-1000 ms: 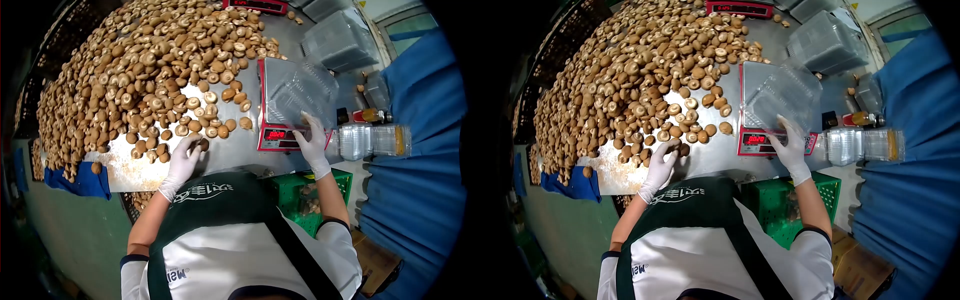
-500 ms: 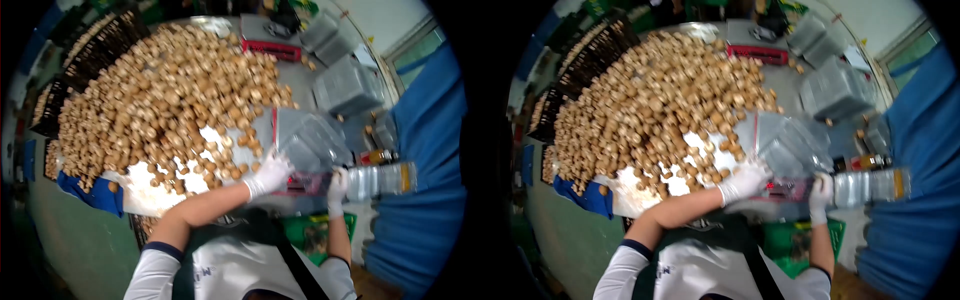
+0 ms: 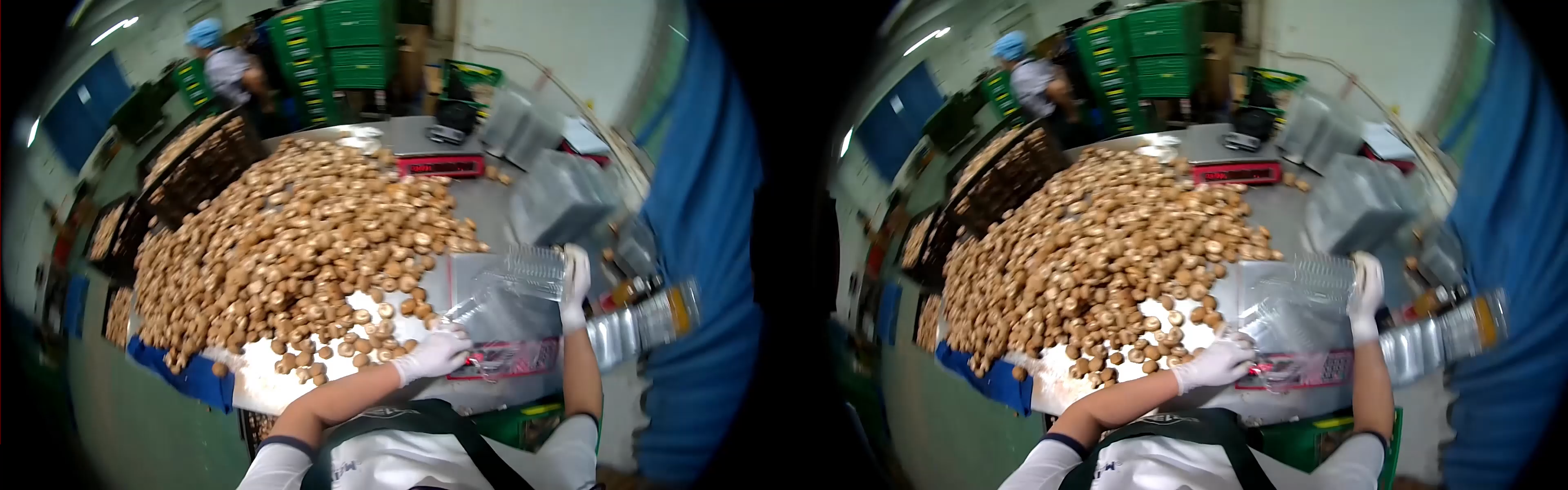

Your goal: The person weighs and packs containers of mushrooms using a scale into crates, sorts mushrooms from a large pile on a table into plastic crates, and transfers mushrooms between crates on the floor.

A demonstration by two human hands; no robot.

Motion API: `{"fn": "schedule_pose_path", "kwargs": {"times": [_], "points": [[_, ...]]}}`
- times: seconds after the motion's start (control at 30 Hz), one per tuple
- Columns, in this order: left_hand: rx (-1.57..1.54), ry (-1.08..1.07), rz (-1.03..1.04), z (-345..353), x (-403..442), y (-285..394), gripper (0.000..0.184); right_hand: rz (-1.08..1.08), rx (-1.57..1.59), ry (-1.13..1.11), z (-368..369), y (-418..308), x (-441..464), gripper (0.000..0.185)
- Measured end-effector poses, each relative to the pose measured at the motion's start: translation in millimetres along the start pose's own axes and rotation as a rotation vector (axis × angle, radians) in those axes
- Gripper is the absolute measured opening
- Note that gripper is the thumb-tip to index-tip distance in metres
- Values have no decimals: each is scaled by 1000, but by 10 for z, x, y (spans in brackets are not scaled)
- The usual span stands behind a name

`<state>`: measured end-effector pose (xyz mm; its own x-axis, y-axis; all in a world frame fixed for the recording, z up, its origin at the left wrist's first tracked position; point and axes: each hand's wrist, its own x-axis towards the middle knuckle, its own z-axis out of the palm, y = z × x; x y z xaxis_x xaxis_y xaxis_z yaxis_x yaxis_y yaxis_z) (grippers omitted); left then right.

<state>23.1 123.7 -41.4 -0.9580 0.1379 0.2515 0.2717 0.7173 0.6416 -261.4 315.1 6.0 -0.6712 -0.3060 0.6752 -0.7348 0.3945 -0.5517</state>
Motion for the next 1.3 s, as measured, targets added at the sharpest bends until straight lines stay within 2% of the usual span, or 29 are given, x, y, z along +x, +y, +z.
{"fn": "schedule_pose_path", "kwargs": {"times": [0.03, 0.07, 0.1, 0.17, 0.23, 0.3, 0.4, 0.47, 0.5, 0.53, 0.57, 0.6, 0.63, 0.7, 0.77, 0.87, 0.9, 0.97, 1.0, 1.1, 1.17, 1.2, 1.23, 1.27, 1.3], "points": [[0, -30, 11, 15, -33, -30, 11, 26, 21, 126, -95, -155, 227, 20], [52, -34, 10, -50, -23, 47, 13, 159, 147, 263, -112, -85, 431, 21], [-63, -26, -55, 76, -42, -35, 14, 177, 244, 315, -165, -46, 662, 21], [61, 47, -66, 14, 41, 41, 16, 331, 382, 394, -285, -89, 1129, 26], [124, -11, -108, -21, 143, 35, 16, 472, 433, 456, -252, 79, 1555, 37], [135, 31, -98, 9, 201, 28, 16, 674, 447, 444, -128, 414, 1909, 48], [129, -77, -169, -92, 237, 147, 24, 1004, 184, 280, 79, 944, 2171, 53], [105, -26, -108, -83, 234, 155, 29, 811, -354, 265, 222, 1201, 2060, 66], [91, 5, -95, -62, 184, 161, 32, 751, -621, -149, 245, 1316, 2085, 54], [86, 36, -84, -59, 142, 151, 37, 520, -954, -569, 264, 1419, 2104, 44], [50, 78, -85, -78, 104, 171, 39, 218, -1125, -839, 277, 1513, 2119, 39], [54, 117, -101, -102, 48, 200, 40, 257, -1092, -858, 292, 1391, 2141, 34], [55, 153, -114, -124, -35, 219, 41, 481, -842, -770, 302, 1606, 2187, 38], [49, 198, -170, -129, -245, 212, 41, 595, -558, -602, 223, 2010, 2173, 72], [31, 204, -224, -139, -515, 148, 41, 787, -492, -395, 133, 1766, 2095, 75], [-34, 285, -295, -195, -989, 66, 36, 824, -350, -240, -44, 2155, 2017, 96], [-59, 301, -354, -178, -1192, 26, 36, 864, -258, -193, -100, 2241, 1987, 97], [-93, 362, -519, -166, -1559, 18, 31, 772, -146, -121, -126, 2026, 1907, 74], [-96, 399, -577, -161, -1724, 5, 30, 685, 26, -84, -45, 1507, 1806, 66], [-144, 513, -717, -83, -2126, -48, 27, 358, 262, -102, 405, -234, 1467, 39], [-201, 563, -785, -47, -2262, -64, 25, 126, 251, -358, 758, -1155, 1251, 36], [-220, 569, -798, -85, -2262, -45, 24, -4, 367, -444, 1027, -1400, 1129, 33], [-228, 577, -796, -116, -2271, -37, 24, -71, 309, -531, 1295, -1649, 1002, 31], [-228, 582, -779, -154, -2279, -43, 24, -62, 239, -669, 1634, -1770, 860, 30], [-226, 591, -764, -183, -2303, -45, 24, -44, 352, -747, 1920, -1964, 634, 35]]}}
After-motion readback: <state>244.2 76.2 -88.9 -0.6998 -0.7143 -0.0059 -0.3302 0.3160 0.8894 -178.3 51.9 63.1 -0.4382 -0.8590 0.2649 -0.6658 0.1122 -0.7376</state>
